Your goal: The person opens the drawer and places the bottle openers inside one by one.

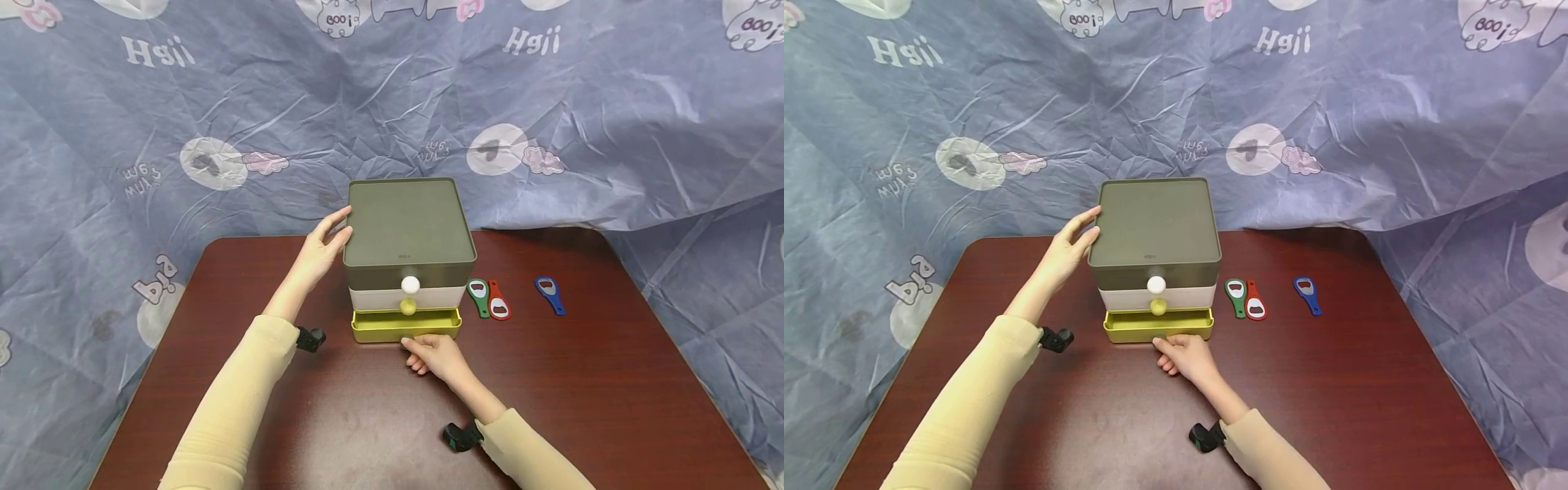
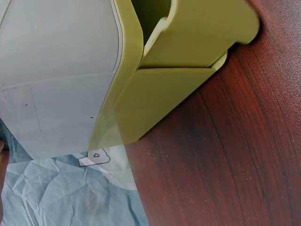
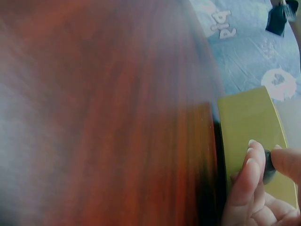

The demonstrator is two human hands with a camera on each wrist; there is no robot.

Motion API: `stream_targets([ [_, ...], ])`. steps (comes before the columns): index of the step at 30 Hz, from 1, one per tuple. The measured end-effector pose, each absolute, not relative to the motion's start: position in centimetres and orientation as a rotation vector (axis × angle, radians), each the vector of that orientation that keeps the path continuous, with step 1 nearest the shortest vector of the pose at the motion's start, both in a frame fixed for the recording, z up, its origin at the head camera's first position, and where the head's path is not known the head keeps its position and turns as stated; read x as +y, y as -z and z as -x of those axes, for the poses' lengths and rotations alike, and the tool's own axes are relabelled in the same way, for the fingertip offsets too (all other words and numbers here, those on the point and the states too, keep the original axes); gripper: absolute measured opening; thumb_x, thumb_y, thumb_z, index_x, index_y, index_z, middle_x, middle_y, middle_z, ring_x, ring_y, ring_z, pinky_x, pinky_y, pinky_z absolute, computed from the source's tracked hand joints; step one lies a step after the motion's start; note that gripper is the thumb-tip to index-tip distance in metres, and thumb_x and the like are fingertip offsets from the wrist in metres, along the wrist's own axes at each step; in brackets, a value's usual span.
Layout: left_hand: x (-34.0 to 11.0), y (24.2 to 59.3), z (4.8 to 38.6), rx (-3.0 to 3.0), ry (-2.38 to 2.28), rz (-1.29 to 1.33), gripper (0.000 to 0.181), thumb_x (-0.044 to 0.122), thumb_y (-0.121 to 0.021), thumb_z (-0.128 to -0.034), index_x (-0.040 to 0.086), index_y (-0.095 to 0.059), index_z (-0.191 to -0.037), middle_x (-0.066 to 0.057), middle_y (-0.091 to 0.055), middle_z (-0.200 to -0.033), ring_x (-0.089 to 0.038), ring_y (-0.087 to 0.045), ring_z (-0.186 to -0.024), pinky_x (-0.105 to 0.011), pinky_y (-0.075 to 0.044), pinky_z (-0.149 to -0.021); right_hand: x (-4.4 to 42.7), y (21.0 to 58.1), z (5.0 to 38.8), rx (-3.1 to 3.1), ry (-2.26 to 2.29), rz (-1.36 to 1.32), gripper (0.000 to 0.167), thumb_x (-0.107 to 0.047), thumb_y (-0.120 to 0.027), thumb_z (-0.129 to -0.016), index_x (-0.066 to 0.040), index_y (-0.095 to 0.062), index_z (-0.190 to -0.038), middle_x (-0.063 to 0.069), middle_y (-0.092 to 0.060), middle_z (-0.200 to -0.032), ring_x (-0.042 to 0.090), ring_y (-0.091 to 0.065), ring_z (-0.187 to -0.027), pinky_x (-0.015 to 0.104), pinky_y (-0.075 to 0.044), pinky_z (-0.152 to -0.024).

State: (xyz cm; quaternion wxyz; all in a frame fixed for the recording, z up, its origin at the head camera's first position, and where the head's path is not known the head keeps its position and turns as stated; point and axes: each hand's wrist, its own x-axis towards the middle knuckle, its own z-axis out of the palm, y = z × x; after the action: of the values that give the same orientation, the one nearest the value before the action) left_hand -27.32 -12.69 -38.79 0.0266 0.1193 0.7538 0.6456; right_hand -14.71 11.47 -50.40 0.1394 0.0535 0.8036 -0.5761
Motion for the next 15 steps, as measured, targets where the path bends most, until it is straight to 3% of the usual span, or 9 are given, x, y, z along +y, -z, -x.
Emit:
stream_targets([
  [15,-12.5,37.9,26.8,2.282,-2.011,-0.348,0.05,0.023,-0.053,-0.1031,0.02,-0.041,-0.151,-0.004,-0.033,-0.16,-0.025,-0.04,-0.143,-0.046,-0.038,-0.115,11.3,50.5,11.0,2.275,1.698,-0.154,0.037,-0.029,-0.069,-0.092,0.008,-0.071,-0.099,0.004,-0.068,-0.061,0.007,-0.059,-0.048,0.025,-0.056,-0.05],
])
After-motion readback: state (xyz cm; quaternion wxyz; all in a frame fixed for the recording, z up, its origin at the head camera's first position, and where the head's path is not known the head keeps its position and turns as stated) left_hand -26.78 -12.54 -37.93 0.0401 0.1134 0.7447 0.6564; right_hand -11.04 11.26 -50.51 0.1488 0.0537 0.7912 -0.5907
